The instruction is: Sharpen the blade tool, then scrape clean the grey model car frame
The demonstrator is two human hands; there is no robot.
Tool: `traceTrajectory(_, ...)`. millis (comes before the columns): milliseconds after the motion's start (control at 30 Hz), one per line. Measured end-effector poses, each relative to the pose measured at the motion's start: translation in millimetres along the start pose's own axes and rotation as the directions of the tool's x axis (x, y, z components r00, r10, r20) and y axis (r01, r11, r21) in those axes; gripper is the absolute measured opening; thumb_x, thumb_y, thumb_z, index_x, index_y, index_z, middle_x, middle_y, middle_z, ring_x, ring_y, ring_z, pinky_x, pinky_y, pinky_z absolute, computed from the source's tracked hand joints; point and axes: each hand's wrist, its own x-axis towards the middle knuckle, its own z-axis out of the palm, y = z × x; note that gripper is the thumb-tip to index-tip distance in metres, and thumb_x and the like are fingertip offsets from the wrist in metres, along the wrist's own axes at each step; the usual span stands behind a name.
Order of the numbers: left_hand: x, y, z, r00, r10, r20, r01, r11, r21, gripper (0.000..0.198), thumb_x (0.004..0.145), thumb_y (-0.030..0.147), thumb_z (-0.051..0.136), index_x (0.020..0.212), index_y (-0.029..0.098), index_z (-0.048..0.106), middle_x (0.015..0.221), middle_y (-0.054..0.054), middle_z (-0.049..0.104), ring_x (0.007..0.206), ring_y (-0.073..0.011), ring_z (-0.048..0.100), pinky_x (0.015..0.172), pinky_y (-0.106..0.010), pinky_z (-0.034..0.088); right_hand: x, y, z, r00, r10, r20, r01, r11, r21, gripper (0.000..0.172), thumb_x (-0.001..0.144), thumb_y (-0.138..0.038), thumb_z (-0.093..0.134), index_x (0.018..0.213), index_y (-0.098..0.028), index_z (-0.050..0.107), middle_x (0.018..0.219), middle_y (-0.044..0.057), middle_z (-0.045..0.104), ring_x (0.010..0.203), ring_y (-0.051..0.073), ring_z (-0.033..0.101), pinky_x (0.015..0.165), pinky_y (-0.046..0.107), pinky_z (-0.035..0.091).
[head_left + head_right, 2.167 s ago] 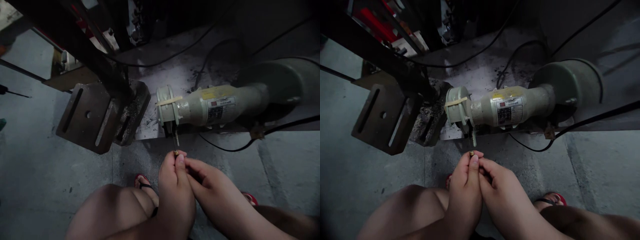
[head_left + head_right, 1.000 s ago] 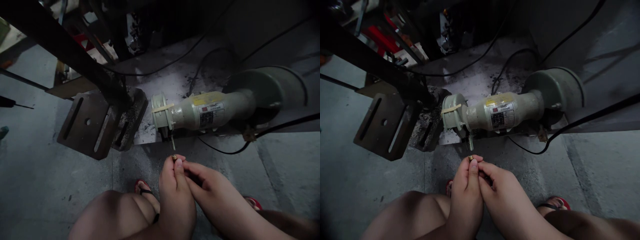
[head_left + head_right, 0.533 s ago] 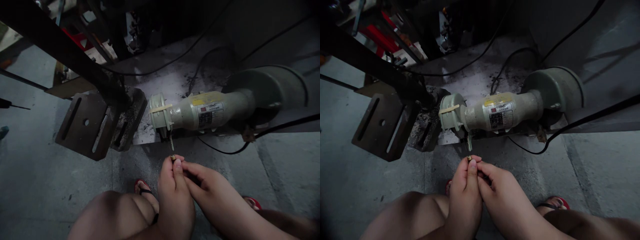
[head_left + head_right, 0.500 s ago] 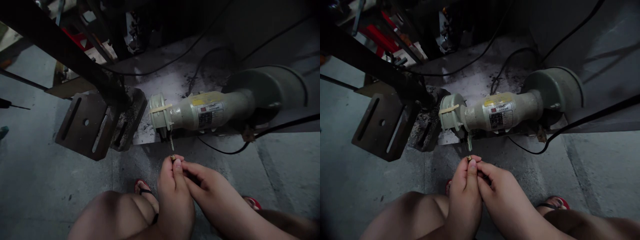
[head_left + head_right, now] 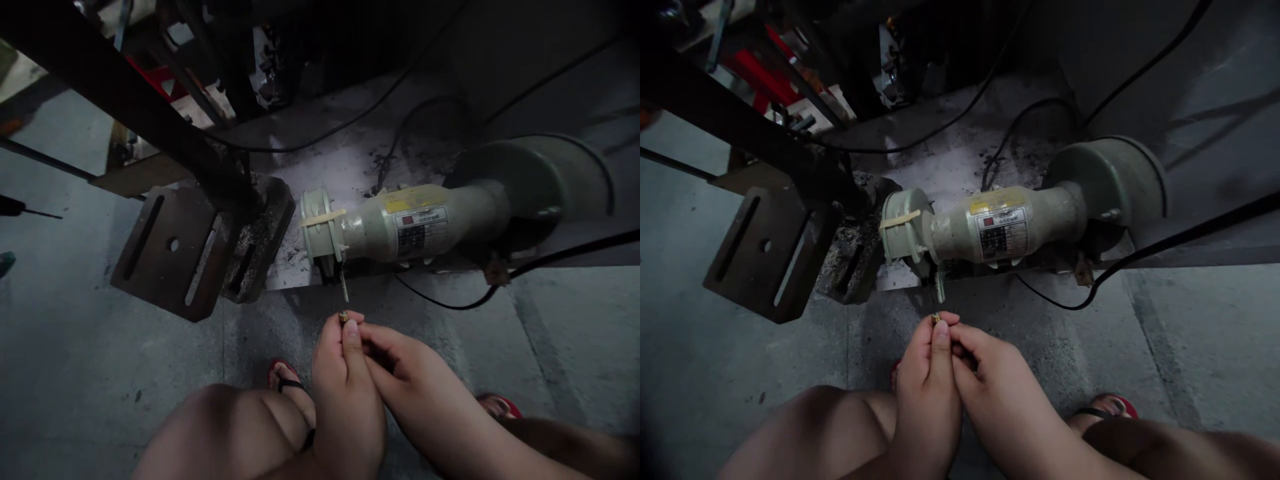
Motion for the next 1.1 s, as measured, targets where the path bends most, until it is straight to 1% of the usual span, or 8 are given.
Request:
traceTrajectory(167,-0.1,0.9,-1.7,1.000,-0.006,-0.024,0.006,1.000,0.000,0.041,0.118,0.058,0.058,0.118,0.024,0.081,0.100,-0.010,0.084,0.096,-0.0312,0.084,0.095,-0.047,0.069,1.5,2.0,1.8,1.000,0.010,0.000,-0.010,1.000,-0.003,0.034,0.110,-0.039,0.064,0.126,-0.031,0.093,0.124,0.004,0.095,0.111,0.025,0.089,0.096,0.036,0.070)
traceTrajectory(367,2.0,2.3,-3.1,0.999,-0.028,-0.023,0.029,0.999,0.035,0.039,0.119,0.055,0.056,0.118,0.024,0.081,0.101,-0.010,0.085,0.098,-0.0322,0.084,0.101,-0.051,0.068,2.0,-0.5,1.9,0.999,0.034,0.020,-0.033,0.999,-0.008,0.031,0.111,-0.039,0.064,0.123,-0.029,0.091,0.121,0.005,0.094,0.109,0.025,0.088,0.095,0.035,0.070)
traceTrajectory(533,2.9,2.4,-2.9,1.000,-0.027,-0.008,0.027,1.000,0.005,0.040,0.118,0.057,0.057,0.117,0.023,0.080,0.100,-0.011,0.085,0.095,-0.0325,0.085,0.094,-0.048,0.070,2.5,-1.8,1.8,0.999,0.043,0.018,-0.043,0.999,0.005,0.033,0.111,-0.044,0.063,0.121,-0.028,0.090,0.119,0.005,0.094,0.106,0.025,0.088,0.093,0.034,0.071)
traceTrajectory(700,3.1,2.5,-1.9,0.999,-0.027,-0.028,0.028,1.000,0.001,0.042,0.116,0.059,0.060,0.115,0.023,0.081,0.099,-0.011,0.086,0.094,-0.0323,0.086,0.093,-0.047,0.071,4.3,1.7,1.5,0.999,0.033,0.015,-0.033,0.999,-0.005,0.034,0.108,-0.046,0.064,0.119,-0.028,0.090,0.116,0.006,0.094,0.104,0.026,0.088,0.090,0.035,0.070)
traceTrajectory(867,1.6,0.6,-0.9,1.000,-0.021,-0.024,0.020,1.000,-0.016,0.043,0.115,0.061,0.060,0.115,0.023,0.081,0.097,-0.011,0.085,0.092,-0.0315,0.086,0.089,-0.045,0.071,3.8,3.9,2.0,0.999,0.035,0.018,-0.036,0.999,0.018,0.035,0.108,-0.047,0.063,0.121,-0.028,0.090,0.120,0.006,0.094,0.108,0.026,0.089,0.094,0.034,0.071)
traceTrajectory(1000,1.9,0.6,-1.4,0.999,-0.021,-0.038,0.021,1.000,-0.003,0.043,0.115,0.062,0.061,0.115,0.023,0.081,0.097,-0.010,0.086,0.093,-0.0315,0.086,0.091,-0.046,0.072,3.8,4.2,1.6,0.998,0.052,0.024,-0.051,0.998,-0.019,0.036,0.108,-0.048,0.062,0.121,-0.027,0.089,0.120,0.007,0.093,0.107,0.027,0.088,0.092,0.036,0.070)
traceTrajectory(1100,2.7,2.3,-2.4,0.999,-0.025,-0.027,0.024,1.000,-0.012,0.042,0.115,0.060,0.062,0.115,0.024,0.082,0.100,-0.011,0.087,0.094,-0.0314,0.087,0.092,-0.045,0.072,4.5,4.6,1.4,0.997,0.065,0.035,-0.064,0.997,-0.031,0.037,0.109,-0.050,0.062,0.120,-0.026,0.088,0.118,0.007,0.093,0.103,0.026,0.086,0.090,0.037,0.068)
